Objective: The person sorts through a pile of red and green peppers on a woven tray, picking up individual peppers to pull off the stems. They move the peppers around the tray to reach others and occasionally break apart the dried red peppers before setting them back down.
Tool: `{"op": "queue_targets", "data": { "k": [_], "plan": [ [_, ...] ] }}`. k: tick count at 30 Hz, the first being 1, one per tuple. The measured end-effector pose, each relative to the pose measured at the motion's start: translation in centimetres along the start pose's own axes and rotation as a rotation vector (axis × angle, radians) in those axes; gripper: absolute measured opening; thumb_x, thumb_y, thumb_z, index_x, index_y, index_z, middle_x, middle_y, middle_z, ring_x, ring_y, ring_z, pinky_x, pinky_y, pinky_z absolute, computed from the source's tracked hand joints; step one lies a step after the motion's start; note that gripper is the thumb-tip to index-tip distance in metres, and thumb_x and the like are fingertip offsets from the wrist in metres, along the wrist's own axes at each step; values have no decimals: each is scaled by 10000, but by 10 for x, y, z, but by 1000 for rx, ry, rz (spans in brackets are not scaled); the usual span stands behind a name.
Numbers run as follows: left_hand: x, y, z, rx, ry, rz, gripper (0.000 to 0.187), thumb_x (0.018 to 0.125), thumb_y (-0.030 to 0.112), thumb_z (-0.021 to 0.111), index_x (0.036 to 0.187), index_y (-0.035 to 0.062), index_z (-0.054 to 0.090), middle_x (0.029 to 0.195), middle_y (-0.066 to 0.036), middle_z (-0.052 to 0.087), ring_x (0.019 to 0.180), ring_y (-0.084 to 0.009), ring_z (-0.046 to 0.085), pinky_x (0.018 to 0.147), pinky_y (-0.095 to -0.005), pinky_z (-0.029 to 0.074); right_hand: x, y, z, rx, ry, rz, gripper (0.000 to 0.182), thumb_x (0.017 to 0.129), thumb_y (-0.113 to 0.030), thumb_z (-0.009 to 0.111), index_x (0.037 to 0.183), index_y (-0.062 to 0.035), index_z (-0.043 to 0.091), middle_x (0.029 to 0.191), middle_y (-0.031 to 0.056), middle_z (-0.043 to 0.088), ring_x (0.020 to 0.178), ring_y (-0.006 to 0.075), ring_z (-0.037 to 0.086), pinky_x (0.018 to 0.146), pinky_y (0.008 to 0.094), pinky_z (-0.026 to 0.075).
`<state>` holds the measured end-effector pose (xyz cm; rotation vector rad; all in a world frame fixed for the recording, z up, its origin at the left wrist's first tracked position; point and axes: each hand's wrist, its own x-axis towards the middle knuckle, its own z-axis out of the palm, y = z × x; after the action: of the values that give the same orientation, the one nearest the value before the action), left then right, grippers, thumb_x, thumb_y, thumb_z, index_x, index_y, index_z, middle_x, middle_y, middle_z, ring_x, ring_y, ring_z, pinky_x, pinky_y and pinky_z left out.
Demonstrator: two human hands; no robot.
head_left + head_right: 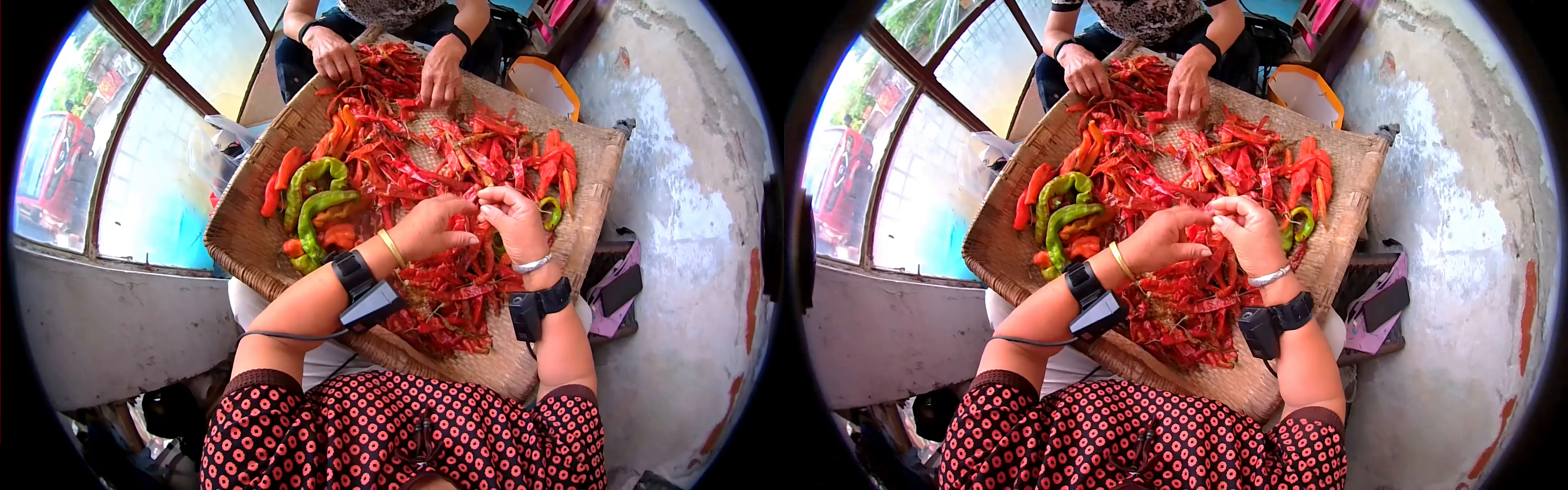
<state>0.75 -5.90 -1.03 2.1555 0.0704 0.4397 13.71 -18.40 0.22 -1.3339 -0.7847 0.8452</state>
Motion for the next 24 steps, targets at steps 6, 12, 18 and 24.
{"op": "queue_targets", "data": {
  "k": [6, 12, 18, 24],
  "plan": [
    [-5, 3, 2, 74, -117, -78, 228, 743, 166, 665, 901, 28, 576, 711, -140, 585, 666, -259, 601, 607, -345, 460, -1, 4, 7, 29, -41, 62, 171, 820, 1, 552, 989, 15, 573, 864, 39, 590, 693, 87, 561, 635, 211, 488],
    [3, 10, -19, -10, 157, -156, 183, 808, 202, 598, 768, 25, 625, 573, -115, 538, 500, -155, 524, 485, -306, 420, 1, -9, -19, -427, 187, -53, 213, 830, -177, 602, 958, -7, 599, 724, 9, 591, 622, 58, 554, 538, 207, 449],
    [12, -21, -45, -554, 567, -515, 311, 873, 198, 536, 1123, 13, 529, 826, -17, 603, 578, -58, 503, 512, -209, 441, 7, 2, -23, -1324, -171, 189, 338, 755, -391, 587, 741, -59, 652, 744, 168, 621, 688, 336, 594, 642, 444, 465],
    [-1, -18, -9, 234, 4, -189, 381, 762, 157, 631, 1105, 30, 525, 878, -120, 610, 772, -266, 603, 712, -336, 486, 7, 12, -21, -1431, -189, 197, 295, 722, -350, 629, 758, -58, 650, 750, 156, 623, 716, 314, 604, 659, 404, 482]
  ]
}}
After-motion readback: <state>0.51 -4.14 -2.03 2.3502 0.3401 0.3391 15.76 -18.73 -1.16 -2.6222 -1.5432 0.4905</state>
